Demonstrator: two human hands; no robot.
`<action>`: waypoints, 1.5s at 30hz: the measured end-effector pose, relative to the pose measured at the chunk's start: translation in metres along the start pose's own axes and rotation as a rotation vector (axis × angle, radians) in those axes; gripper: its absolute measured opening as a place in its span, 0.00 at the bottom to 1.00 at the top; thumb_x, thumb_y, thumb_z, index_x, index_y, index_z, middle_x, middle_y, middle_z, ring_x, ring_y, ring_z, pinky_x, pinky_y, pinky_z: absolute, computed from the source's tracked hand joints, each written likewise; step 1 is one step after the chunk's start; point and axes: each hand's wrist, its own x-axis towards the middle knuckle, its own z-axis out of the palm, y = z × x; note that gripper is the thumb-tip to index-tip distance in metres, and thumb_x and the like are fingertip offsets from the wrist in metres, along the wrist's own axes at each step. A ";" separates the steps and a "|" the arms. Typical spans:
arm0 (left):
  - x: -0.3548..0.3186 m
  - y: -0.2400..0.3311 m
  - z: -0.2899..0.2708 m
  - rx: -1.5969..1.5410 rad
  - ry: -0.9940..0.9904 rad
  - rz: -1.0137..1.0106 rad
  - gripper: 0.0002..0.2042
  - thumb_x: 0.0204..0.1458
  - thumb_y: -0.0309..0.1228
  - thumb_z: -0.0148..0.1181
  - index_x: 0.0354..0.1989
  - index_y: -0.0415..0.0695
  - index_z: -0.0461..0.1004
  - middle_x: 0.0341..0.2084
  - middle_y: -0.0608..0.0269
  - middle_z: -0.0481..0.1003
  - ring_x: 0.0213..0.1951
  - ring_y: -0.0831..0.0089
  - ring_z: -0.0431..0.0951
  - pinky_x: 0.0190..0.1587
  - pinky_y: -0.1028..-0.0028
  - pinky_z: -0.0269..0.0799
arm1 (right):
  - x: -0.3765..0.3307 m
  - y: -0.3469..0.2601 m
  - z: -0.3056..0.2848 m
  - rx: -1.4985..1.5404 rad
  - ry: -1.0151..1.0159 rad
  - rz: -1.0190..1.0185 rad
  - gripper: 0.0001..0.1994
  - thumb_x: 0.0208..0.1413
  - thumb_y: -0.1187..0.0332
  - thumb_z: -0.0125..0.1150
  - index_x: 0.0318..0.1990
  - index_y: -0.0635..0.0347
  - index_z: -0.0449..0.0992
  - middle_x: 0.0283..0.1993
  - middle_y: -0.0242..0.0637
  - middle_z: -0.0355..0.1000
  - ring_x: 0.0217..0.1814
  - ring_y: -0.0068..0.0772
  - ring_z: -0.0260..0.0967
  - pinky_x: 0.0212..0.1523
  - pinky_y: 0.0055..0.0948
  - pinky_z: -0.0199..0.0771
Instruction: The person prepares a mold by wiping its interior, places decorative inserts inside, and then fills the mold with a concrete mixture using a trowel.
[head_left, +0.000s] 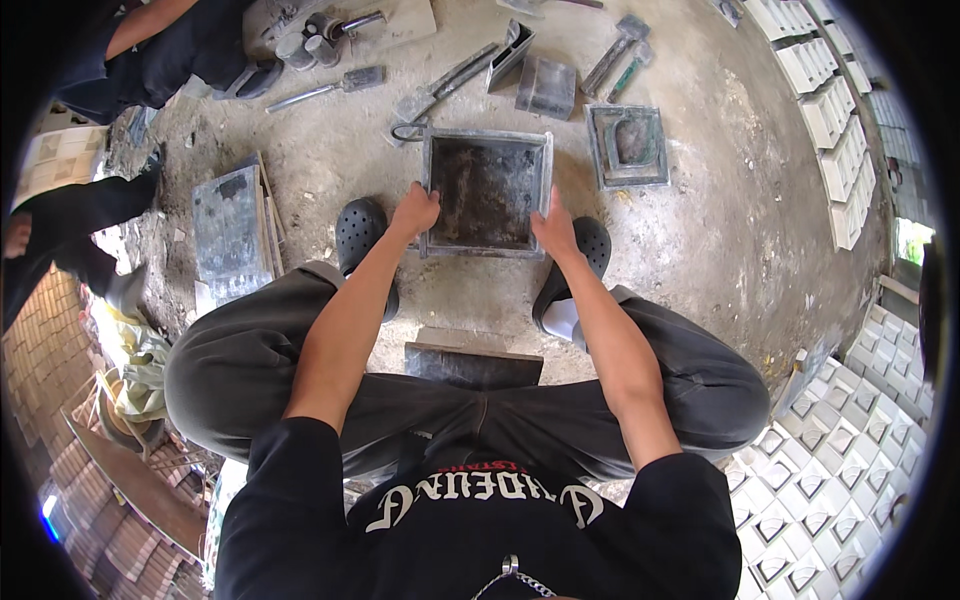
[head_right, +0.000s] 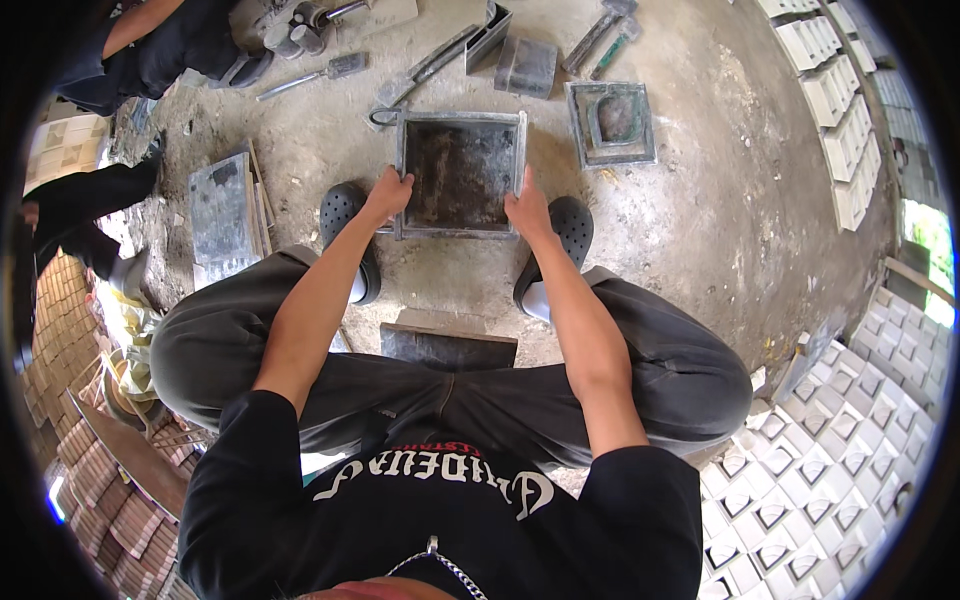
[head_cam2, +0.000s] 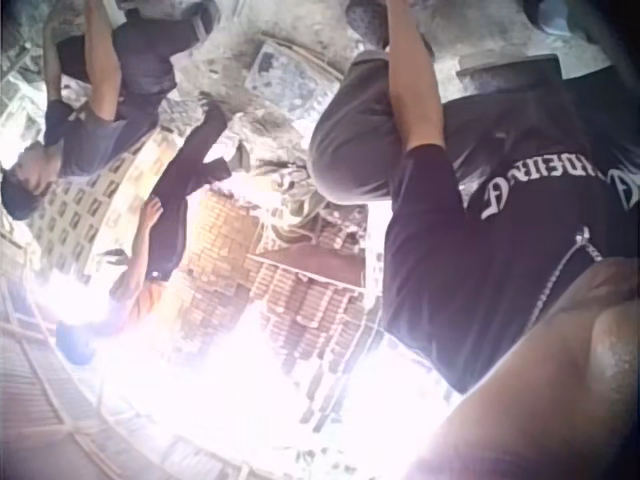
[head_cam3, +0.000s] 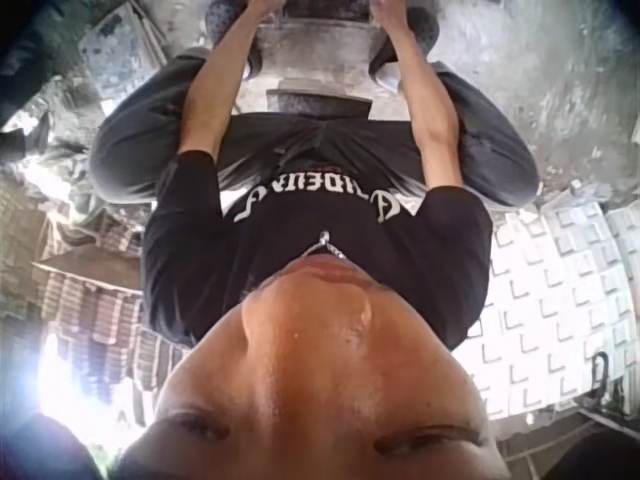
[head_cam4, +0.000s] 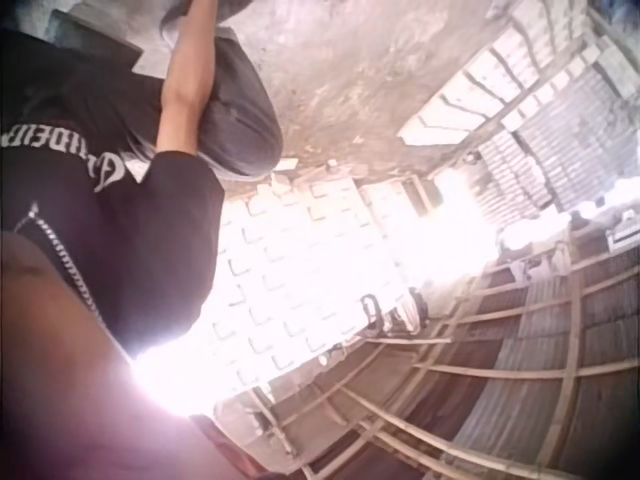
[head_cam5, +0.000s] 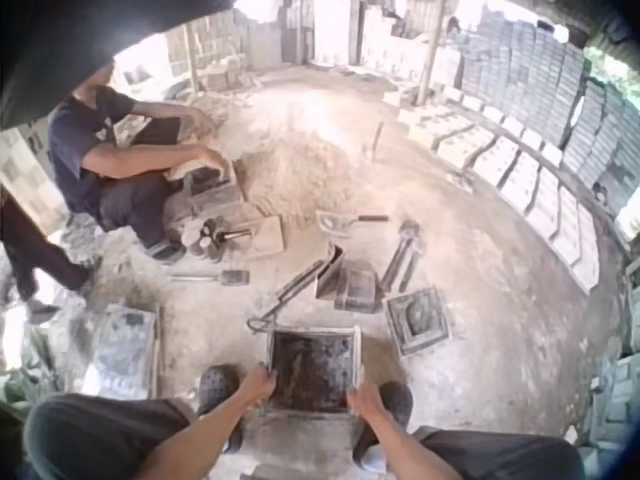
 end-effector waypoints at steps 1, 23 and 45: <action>-0.001 0.006 0.003 -0.010 -0.011 -0.010 0.23 0.60 0.41 0.48 0.52 0.29 0.63 0.47 0.27 0.71 0.52 0.34 0.70 0.54 0.49 0.65 | 0.001 0.006 -0.002 -0.012 0.016 -0.019 0.37 0.55 0.66 0.55 0.68 0.74 0.46 0.46 0.72 0.71 0.50 0.69 0.69 0.51 0.50 0.69; 0.003 -0.004 0.020 -0.597 -0.119 -0.050 0.53 0.50 0.70 0.47 0.66 0.26 0.54 0.67 0.40 0.56 0.69 0.56 0.54 0.69 0.63 0.47 | 0.006 0.028 -0.001 0.609 -0.210 0.321 0.29 0.57 0.52 0.62 0.57 0.66 0.71 0.51 0.39 0.73 0.55 0.31 0.66 0.59 0.29 0.60; 0.030 -0.048 0.013 -0.191 0.199 -0.274 0.14 0.44 0.41 0.69 0.38 0.51 0.84 0.32 0.55 0.82 0.38 0.64 0.83 0.45 0.69 0.75 | 0.024 0.034 0.028 0.877 -0.007 0.578 0.20 0.64 0.54 0.51 0.39 0.65 0.79 0.29 0.30 0.74 0.29 0.21 0.69 0.31 0.26 0.67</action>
